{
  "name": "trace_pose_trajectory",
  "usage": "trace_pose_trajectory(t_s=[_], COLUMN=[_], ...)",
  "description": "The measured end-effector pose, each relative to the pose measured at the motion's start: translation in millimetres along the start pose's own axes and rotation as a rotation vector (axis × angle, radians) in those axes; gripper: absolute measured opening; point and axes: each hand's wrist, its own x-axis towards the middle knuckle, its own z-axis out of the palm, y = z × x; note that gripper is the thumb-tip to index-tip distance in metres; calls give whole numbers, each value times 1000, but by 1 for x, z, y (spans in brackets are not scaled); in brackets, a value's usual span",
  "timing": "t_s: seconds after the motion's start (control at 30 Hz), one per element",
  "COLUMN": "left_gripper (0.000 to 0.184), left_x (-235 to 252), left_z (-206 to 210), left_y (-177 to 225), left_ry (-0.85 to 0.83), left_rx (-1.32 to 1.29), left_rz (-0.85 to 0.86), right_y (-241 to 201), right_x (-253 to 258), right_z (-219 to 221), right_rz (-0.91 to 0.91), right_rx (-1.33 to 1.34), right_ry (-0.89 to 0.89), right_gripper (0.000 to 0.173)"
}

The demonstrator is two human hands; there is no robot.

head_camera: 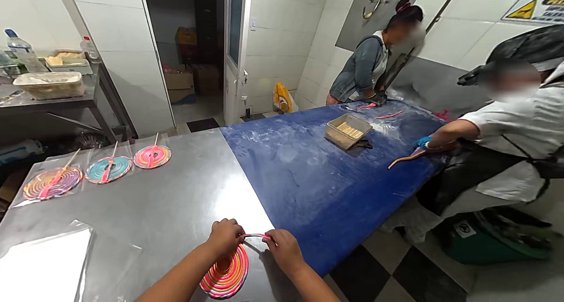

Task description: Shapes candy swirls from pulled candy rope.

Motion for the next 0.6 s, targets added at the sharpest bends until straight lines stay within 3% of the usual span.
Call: trace_pose_trajectory(t_s=[0.13, 0.27, 0.33, 0.37, 0.43, 0.53, 0.6], left_gripper=[33, 33, 33, 33, 32, 33, 33], left_x=[-2, -2, -4, -4, -5, -4, -4], left_z=[0, 4, 6, 6, 8, 11, 13], left_y=[-1, -3, -4, -5, -6, -4, -3], left_ry=[18, 26, 39, 47, 59, 62, 72], left_rx=[25, 55, 56, 52, 40, 44, 55], left_rz=[13, 33, 58, 67, 72, 66, 66], right_y=[-1, -14, -7, -4, -2, -5, -8], right_x=[-3, 11, 9, 7, 2, -6, -8], right_z=[-5, -23, -21, -21, -23, -23, -24], right_rz=[26, 505, 613, 620, 592, 487, 412], right_rx=[-202, 4, 214, 314, 425, 308, 158], right_ry=[-81, -601, -600, -574, -517, -432, -457], right_gripper=[49, 71, 62, 49, 44, 31, 35])
